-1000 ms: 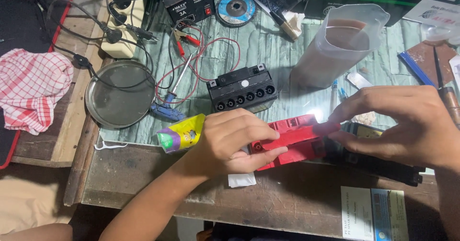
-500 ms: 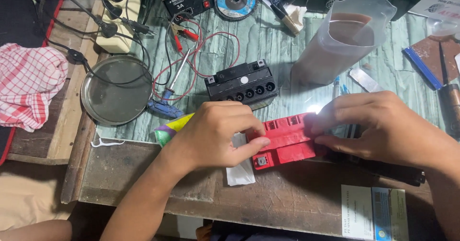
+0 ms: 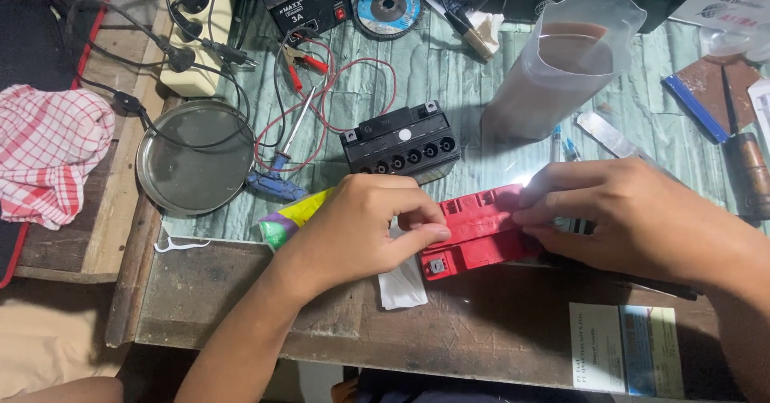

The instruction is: Servicing and preparing lead-acid batteries by filling them with electrolyte and connecting them to a charger.

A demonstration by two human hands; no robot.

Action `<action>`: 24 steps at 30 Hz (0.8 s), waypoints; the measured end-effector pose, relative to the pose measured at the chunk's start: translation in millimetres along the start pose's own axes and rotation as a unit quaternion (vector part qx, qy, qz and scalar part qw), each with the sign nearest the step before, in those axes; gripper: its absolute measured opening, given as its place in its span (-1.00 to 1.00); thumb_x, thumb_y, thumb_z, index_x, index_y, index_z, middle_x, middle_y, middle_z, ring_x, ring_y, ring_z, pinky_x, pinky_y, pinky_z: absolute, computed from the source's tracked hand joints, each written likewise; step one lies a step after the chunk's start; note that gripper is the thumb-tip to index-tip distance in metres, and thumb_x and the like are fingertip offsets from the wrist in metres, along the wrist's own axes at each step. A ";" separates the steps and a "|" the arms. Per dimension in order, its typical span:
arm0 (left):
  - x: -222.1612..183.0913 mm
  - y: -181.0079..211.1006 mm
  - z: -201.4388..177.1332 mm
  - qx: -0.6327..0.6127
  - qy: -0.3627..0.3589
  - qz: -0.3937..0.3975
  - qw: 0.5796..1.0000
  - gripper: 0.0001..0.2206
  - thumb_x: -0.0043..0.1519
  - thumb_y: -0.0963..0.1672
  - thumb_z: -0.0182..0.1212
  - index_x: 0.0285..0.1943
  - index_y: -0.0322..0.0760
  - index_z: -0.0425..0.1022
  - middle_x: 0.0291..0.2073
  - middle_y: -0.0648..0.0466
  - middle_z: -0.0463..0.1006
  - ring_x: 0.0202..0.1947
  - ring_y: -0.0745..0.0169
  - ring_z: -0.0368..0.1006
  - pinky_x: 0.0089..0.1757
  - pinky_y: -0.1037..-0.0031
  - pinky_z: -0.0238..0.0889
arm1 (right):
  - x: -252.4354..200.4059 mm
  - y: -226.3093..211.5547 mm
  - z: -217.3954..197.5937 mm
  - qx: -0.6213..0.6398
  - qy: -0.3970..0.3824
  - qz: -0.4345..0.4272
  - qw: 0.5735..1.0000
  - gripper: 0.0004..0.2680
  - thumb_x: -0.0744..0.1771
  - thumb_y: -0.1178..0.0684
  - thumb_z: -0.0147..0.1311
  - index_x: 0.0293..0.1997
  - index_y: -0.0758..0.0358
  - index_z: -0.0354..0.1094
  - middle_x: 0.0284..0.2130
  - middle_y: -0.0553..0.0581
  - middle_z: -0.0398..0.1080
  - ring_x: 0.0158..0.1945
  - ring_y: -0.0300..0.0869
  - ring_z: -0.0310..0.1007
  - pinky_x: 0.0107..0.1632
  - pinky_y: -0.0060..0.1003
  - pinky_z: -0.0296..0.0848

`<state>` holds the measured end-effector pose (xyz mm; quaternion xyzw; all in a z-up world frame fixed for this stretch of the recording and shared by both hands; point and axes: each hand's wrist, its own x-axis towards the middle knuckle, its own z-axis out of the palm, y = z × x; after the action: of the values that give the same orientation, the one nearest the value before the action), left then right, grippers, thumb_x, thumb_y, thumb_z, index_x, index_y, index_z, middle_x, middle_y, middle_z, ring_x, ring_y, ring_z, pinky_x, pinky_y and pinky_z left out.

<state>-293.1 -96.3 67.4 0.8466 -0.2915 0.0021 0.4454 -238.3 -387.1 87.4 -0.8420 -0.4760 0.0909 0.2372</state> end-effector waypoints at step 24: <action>-1.9 -3.1 8.9 0.044 -0.008 0.037 0.998 -0.91 0.14 -0.13 0.43 -0.23 -0.11 0.64 -0.38 0.18 0.54 -0.38 0.22 0.53 -0.35 0.40 0.32 | 43.1 -59.2 -49.3 0.105 0.291 -0.052 0.949 -0.67 0.44 0.24 -0.27 -0.61 0.45 0.12 -0.66 0.19 0.19 -0.61 -0.15 0.09 -0.46 -0.30 0.03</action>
<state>-295.5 -100.7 59.1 0.8539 -0.3260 0.0253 0.4050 -241.6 -340.3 162.2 -0.7763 -0.4173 -0.1216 0.4566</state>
